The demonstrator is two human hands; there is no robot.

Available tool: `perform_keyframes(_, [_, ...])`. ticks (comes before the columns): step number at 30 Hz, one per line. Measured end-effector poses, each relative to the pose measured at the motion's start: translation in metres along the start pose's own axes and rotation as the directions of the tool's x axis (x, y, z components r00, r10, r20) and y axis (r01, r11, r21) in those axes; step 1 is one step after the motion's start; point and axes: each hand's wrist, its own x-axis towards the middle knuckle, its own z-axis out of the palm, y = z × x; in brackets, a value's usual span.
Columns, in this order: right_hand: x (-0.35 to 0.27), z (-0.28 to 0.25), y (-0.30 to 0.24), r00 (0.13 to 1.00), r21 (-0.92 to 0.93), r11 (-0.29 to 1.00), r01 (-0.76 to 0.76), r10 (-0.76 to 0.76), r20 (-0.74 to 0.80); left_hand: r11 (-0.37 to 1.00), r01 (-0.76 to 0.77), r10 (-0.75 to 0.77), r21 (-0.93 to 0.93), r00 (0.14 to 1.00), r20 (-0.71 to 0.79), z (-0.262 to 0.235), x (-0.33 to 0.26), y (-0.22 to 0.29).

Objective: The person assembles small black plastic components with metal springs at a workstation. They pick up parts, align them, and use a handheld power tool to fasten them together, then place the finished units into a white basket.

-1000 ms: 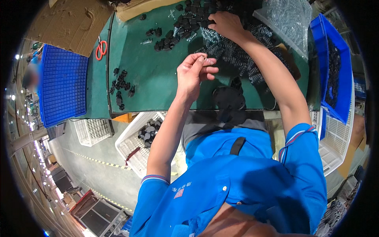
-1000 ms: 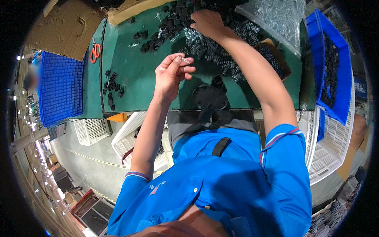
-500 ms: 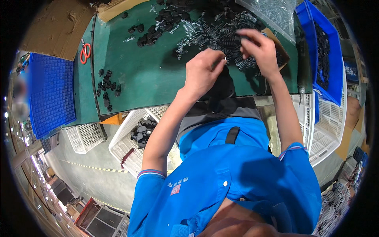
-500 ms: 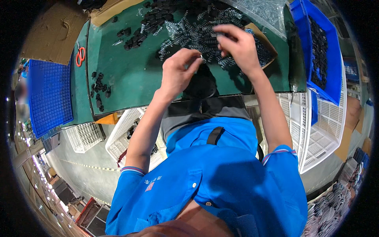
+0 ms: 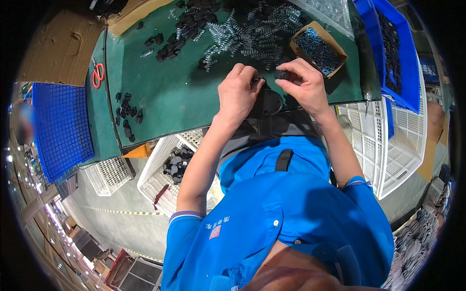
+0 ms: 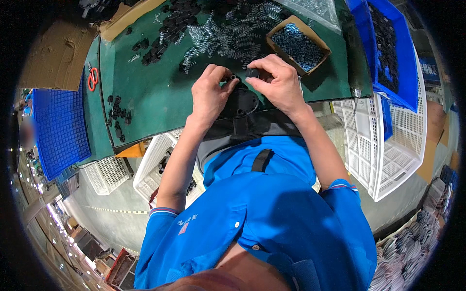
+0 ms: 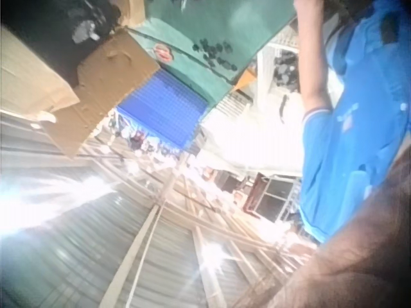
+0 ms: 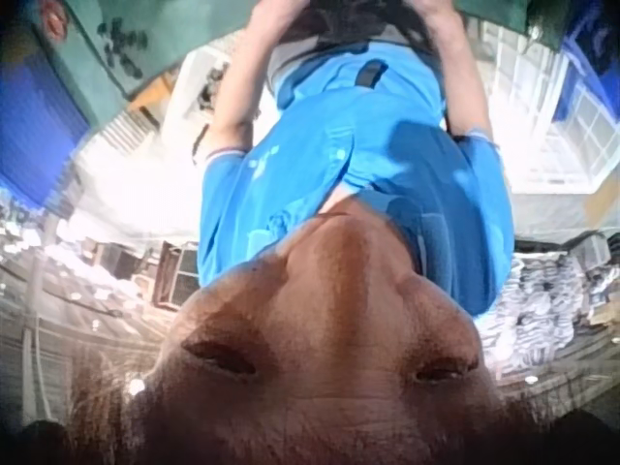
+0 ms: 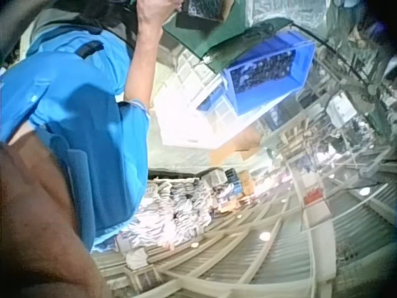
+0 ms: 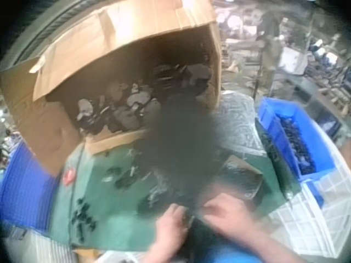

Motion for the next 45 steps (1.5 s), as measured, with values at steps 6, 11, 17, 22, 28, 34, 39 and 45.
perform_keyframes(6, [0.004, 0.008, 0.0, 0.999, 0.031, 0.999, 0.032, -0.033, 0.038, 1.0, 0.023, -0.024, -0.007, 1.0, -0.02, 0.003, -0.002, -0.001])
perform_keyframes(11, [0.004, 0.017, 0.001, 0.981, 0.224, 0.957, -0.182, 0.163, 0.102, 0.999, 0.04, -0.04, -0.028, 0.999, -0.023, 0.004, -0.004, -0.003])
perform_keyframes(17, [0.009, 0.021, -0.002, 0.997, 0.053, 0.998, 0.034, -0.038, 0.074, 0.999, 0.038, -0.039, -0.009, 0.999, -0.03, 0.003, -0.003, -0.002])
perform_keyframes(22, [0.011, 0.029, 0.0, 0.994, -0.118, 0.993, 0.009, 0.004, 0.109, 0.999, 0.048, -0.048, 0.016, 0.999, -0.026, 0.005, -0.004, -0.003])
perform_keyframes(28, [0.015, 0.03, 0.001, 0.956, -0.278, 0.919, 0.279, -0.238, 0.172, 0.972, 0.218, -0.213, -0.089, 0.975, 0.058, -0.01, -0.013, 0.0])
perform_keyframes(34, [0.009, 0.042, 0.007, 0.995, -0.115, 0.99, 0.08, -0.073, 0.062, 0.729, 0.593, -0.446, -0.343, 0.791, 0.419, -0.013, -0.02, -0.016])
perform_keyframes(39, [-0.005, 0.057, 0.013, 0.993, 0.051, 0.999, -0.002, 0.008, -0.114, 0.212, 0.698, -0.55, -0.684, 0.664, 0.507, -0.008, -0.019, -0.014])
perform_keyframes(45, [-0.013, 0.057, -0.008, 0.957, 0.206, 0.976, -0.072, 0.125, -0.26, -0.501, 0.587, -0.312, -0.636, 0.563, 0.766, -0.021, -0.031, -0.017])
